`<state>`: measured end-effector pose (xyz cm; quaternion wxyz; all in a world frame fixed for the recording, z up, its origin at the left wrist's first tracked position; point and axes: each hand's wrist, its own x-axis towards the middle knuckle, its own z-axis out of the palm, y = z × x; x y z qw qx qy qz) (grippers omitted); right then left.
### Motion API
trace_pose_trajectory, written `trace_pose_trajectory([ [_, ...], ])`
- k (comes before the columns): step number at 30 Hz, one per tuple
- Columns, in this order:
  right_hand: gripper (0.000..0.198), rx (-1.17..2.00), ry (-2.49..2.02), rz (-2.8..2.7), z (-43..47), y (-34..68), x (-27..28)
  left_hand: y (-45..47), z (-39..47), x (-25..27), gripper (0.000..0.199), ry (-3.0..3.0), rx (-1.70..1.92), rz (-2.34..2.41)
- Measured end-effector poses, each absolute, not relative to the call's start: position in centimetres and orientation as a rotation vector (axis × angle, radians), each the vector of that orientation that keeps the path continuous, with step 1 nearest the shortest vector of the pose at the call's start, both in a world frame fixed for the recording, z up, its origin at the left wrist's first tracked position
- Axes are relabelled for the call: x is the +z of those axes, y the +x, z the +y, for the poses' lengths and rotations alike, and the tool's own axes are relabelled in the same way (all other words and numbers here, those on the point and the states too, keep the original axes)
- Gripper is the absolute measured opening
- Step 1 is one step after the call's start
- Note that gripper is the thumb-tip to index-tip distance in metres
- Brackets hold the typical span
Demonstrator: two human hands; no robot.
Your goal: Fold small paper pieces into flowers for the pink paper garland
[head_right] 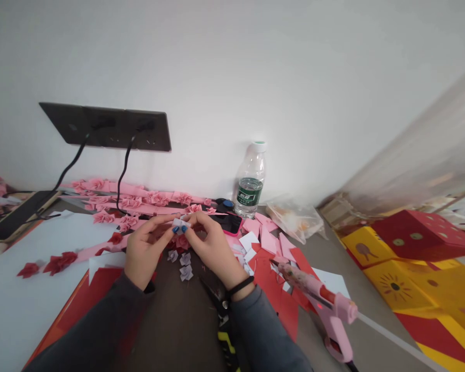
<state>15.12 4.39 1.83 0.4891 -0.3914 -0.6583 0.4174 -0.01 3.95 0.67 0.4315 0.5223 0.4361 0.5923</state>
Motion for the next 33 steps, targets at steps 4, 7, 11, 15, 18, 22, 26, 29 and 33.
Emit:
trace_pose_trajectory([
  [4,0.024,1.064,-0.980,-1.603,4.32,15.03,1.91,0.03,3.83,0.79,0.020,1.286,1.483,1.112],
  [7,0.027,1.056,-0.994,-1.614,4.30,14.95,1.96,0.02,3.81,0.78,0.023,1.274,1.475,1.135],
  [11,0.028,1.052,-0.992,-1.609,4.32,14.93,1.98,0.00,3.79,0.79,0.024,1.286,1.476,1.160],
  [15,0.028,1.064,-1.001,-1.603,4.34,14.91,1.92,-0.06,3.69,0.78,0.025,1.331,1.481,1.186],
  [18,0.029,1.077,-1.002,-1.611,4.33,14.86,1.92,-0.13,3.63,0.68,0.025,1.384,1.478,1.238],
  [22,0.028,1.107,-0.995,-1.618,4.30,14.81,2.00,-0.25,3.59,0.48,0.024,1.458,1.481,1.320],
  [26,0.026,1.102,-0.993,-1.617,4.26,14.75,2.02,-0.39,3.57,0.21,0.025,1.531,1.476,1.349],
  [29,0.027,1.070,-0.987,-1.627,4.25,14.73,1.96,-0.39,3.60,0.05,0.025,1.550,1.470,1.361],
  [33,0.027,1.063,-0.979,-1.624,4.26,14.72,1.82,-0.19,3.58,0.25,0.017,1.506,1.485,1.295],
])
